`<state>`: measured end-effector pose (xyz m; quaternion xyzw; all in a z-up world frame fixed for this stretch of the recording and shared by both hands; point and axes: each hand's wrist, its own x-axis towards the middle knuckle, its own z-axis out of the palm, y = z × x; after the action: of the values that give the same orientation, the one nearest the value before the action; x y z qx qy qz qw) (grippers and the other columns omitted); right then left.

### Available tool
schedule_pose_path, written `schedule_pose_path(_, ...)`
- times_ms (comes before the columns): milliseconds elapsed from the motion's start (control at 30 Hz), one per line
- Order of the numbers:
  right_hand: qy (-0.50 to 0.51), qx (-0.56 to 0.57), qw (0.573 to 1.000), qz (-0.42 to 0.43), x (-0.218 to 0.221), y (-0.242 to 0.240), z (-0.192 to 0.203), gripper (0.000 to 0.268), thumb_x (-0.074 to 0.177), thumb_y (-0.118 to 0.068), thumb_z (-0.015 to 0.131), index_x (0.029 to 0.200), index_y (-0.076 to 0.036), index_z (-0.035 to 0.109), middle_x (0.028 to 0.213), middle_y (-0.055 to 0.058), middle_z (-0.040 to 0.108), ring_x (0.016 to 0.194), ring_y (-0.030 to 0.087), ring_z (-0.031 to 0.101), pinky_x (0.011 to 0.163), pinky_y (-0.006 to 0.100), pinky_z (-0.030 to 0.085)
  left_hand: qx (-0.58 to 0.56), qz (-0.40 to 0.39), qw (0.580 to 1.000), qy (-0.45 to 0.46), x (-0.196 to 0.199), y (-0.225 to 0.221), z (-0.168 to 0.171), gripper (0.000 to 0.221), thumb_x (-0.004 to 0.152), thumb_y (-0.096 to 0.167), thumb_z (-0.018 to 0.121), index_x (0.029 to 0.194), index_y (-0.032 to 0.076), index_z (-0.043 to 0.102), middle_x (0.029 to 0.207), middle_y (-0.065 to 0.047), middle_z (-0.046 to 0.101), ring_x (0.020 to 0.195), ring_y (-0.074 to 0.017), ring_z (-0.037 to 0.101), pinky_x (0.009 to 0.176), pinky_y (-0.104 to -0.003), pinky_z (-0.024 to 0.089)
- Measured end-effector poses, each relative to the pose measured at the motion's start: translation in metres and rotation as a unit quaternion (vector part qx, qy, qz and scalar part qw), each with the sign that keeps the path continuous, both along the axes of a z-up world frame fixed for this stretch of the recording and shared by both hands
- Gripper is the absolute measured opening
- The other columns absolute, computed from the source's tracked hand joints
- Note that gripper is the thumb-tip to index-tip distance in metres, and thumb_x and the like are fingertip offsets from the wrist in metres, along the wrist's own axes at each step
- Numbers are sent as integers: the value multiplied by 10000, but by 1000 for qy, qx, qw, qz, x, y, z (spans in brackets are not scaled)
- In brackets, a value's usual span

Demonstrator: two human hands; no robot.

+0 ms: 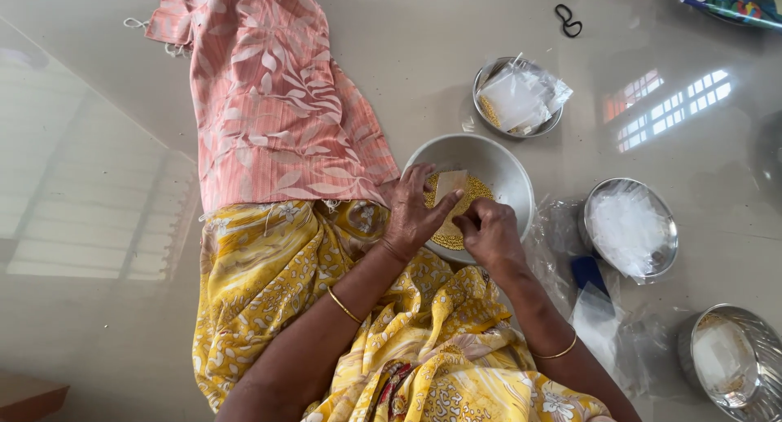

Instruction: Packaging small yellow food grains into plastic bags.

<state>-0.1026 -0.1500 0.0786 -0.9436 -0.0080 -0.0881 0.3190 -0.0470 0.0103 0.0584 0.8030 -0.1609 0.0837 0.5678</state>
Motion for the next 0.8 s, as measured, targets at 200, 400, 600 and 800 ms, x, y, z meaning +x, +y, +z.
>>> schedule_pose_path(200,-7,-30,999,10,-9,14,-10,244,767,-88,847,695,-9,628,742,169,680,658,314,682,649,435,540,10,-6,1000,-5,4,0,-17,477,914,262,774,1247,-23,585,1122,-193,672,806,-245,664,732,-396,578)
schedule_pose_path(400,-30,21,999,18,-12,13,-21,279,740,-137,866,688,-6,625,688,147,669,585,262,645,563,408,514,5,-22,997,-71,11,2,-48,339,820,-84,577,1152,-19,549,1065,-196,665,893,-317,694,739,-412,590)
schedule_pose_path(600,55,175,979,-91,-8,-3,-39,336,956,-220,746,707,-27,629,595,58,594,521,123,457,486,330,384,121,-95,975,-162,7,12,-35,296,798,-160,553,1039,2,609,1055,-170,673,950,-338,706,755,-428,605)
schedule_pose_path(800,164,253,953,-34,9,-28,-25,420,1055,-365,559,800,-52,677,632,34,627,486,112,546,475,308,460,177,-123,939,-267,8,11,-34,275,786,-110,585,1026,-42,701,1104,-168,676,1047,-340,667,847,-428,619)
